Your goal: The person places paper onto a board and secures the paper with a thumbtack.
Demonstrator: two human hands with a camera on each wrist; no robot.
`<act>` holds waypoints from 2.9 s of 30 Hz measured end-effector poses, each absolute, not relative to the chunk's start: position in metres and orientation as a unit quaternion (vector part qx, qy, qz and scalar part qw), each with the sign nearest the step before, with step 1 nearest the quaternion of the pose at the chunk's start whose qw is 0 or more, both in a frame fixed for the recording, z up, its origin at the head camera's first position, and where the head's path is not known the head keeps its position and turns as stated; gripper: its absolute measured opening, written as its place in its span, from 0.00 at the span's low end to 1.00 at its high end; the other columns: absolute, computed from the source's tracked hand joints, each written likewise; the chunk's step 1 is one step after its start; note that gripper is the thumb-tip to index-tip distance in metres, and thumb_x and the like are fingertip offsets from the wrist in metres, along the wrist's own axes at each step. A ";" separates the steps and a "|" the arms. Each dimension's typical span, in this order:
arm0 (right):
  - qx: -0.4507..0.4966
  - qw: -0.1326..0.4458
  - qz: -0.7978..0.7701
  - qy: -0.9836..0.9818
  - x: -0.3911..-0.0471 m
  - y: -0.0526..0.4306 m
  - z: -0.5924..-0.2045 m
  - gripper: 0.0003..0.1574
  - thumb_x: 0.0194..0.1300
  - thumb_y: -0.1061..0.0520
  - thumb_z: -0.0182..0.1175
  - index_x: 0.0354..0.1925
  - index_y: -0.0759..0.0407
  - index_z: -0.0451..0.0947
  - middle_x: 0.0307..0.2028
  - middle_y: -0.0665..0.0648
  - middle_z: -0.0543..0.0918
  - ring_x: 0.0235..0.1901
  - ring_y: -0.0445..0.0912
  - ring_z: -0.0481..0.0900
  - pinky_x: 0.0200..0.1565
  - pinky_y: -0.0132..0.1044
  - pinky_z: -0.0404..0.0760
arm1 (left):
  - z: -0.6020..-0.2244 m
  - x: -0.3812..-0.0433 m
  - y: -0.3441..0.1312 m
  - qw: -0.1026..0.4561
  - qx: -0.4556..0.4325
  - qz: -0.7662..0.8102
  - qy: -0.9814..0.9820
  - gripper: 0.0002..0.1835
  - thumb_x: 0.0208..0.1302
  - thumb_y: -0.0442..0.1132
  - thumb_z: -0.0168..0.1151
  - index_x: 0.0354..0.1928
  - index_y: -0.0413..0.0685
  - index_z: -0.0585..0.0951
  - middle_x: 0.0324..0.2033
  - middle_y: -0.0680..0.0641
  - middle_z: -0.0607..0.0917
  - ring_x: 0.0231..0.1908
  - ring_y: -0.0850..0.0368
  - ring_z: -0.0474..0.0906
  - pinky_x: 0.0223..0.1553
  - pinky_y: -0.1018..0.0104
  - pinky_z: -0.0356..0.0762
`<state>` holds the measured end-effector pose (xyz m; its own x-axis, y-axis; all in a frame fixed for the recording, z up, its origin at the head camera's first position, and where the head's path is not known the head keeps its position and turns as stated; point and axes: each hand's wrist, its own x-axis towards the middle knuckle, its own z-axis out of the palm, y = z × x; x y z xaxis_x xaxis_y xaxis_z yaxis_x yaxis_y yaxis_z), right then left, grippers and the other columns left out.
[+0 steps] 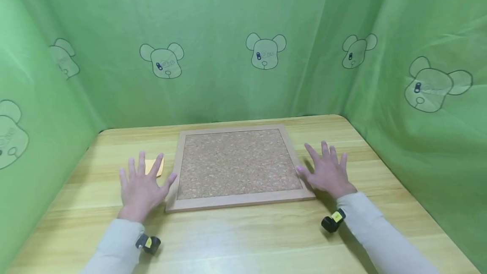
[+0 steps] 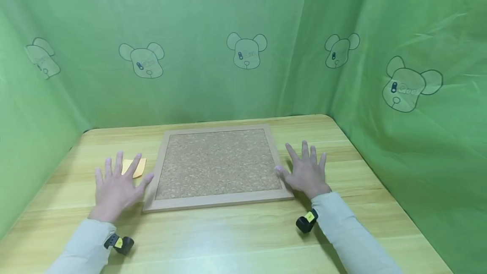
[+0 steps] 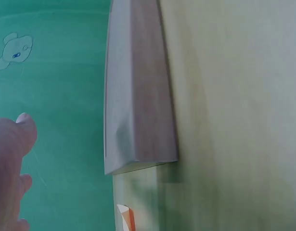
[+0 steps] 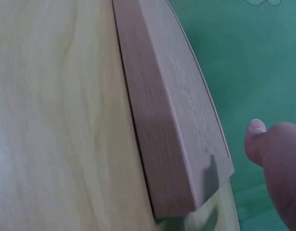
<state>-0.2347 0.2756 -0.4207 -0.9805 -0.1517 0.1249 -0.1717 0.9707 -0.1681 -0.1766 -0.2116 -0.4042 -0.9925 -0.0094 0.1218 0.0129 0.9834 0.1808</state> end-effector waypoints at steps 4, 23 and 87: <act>0.081 0.050 0.090 -0.991 -0.240 0.278 -0.421 0.52 0.67 0.29 0.48 0.76 0.53 0.46 0.71 0.79 0.41 0.66 0.78 0.42 0.60 0.75 0.31 | -0.402 -0.178 -0.215 0.055 0.000 -0.105 -0.993 0.43 0.67 0.71 0.33 0.77 0.55 0.49 0.72 0.28 0.37 0.68 0.23 0.33 0.65 0.32 0.30; 0.074 0.025 0.100 -0.992 -0.262 0.296 -0.419 0.47 0.71 0.37 0.49 0.73 0.64 0.50 0.63 0.83 0.57 0.55 0.80 0.63 0.51 0.72 0.67 | -0.398 -0.190 -0.227 -0.002 0.039 -0.164 -0.986 0.51 0.63 0.76 0.30 0.77 0.48 0.42 0.68 0.22 0.49 0.52 0.18 0.67 0.28 0.44 0.78; 0.072 -0.012 0.110 -0.991 -0.304 0.308 -0.434 0.23 0.68 0.54 0.57 0.54 0.71 0.76 0.51 0.75 0.77 0.54 0.70 0.71 0.58 0.62 0.68 | -0.425 -0.222 -0.255 -0.086 0.067 -0.207 -0.972 0.46 0.67 0.67 0.46 0.71 0.35 0.57 0.62 0.17 0.56 0.58 0.16 0.55 0.53 0.26 0.59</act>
<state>-0.3040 0.3081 -0.4336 -0.9893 -0.1455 -0.0072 -0.1404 0.9656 -0.2189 -0.2215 -0.2554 -0.4247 -0.9761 -0.0942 -0.1957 -0.1659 0.9050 0.3917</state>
